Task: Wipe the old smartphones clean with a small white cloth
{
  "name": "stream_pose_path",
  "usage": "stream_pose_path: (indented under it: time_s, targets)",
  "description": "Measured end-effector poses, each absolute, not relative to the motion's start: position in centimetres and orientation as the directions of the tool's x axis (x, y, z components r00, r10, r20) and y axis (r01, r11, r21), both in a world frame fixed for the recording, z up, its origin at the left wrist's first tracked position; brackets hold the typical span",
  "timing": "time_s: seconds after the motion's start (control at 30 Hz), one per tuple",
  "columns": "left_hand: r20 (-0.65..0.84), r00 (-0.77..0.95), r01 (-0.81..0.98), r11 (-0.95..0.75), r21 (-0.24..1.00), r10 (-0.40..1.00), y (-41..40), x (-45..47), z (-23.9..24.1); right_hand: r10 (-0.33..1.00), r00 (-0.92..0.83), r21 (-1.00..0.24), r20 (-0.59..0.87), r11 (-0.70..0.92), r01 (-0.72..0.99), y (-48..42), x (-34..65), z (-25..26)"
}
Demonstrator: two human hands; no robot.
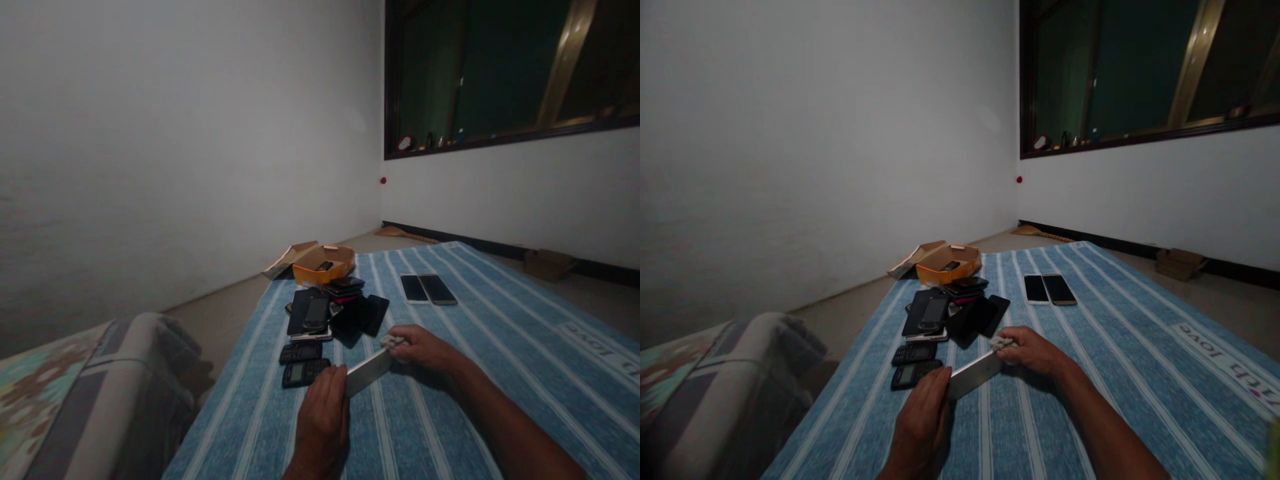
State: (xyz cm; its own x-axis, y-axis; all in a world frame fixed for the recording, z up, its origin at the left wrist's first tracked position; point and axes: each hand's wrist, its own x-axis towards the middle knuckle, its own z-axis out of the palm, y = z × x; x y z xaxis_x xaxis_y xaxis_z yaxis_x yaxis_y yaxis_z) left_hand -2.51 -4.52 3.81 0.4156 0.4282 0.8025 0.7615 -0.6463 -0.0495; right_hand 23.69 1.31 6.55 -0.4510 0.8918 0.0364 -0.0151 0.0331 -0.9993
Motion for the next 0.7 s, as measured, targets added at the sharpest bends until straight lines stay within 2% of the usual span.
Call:
stream_pose_path:
  time_s: [0.2, 0.3, 0.43, 0.57, 0.7]
  targets:
    - [0.794, 0.412, 0.763, -0.646, -0.032, 0.447, -4.4, -2.5, 4.0, 0.905, -0.426, -0.997, -0.005, -0.036, -0.065, 1.4, 24.2, 5.8]
    - [0.794, 0.410, 0.767, -0.640, -0.035, 0.448, -4.5, -2.5, 3.9, 0.945, -0.327, -0.999, 0.029, 0.015, -0.045, 1.4, 24.5, 6.2]
    - [0.798, 0.401, 0.769, -0.639, -0.026, 0.450, -4.6, -2.5, 3.7, 0.950, -0.240, -0.956, 0.201, 0.244, 0.163, 1.6, 24.7, 8.1]
    - [0.796, 0.395, 0.762, -0.647, -0.005, 0.458, -4.6, -2.5, 3.7, 0.875, -0.408, -0.786, 0.259, 0.437, 0.437, 1.4, 24.0, 9.5]
    - [0.801, 0.393, 0.759, -0.652, -0.005, 0.452, -4.6, -2.4, 3.7, 0.836, -0.485, -0.629, 0.255, 0.525, 0.573, 0.7, 23.2, 9.8]
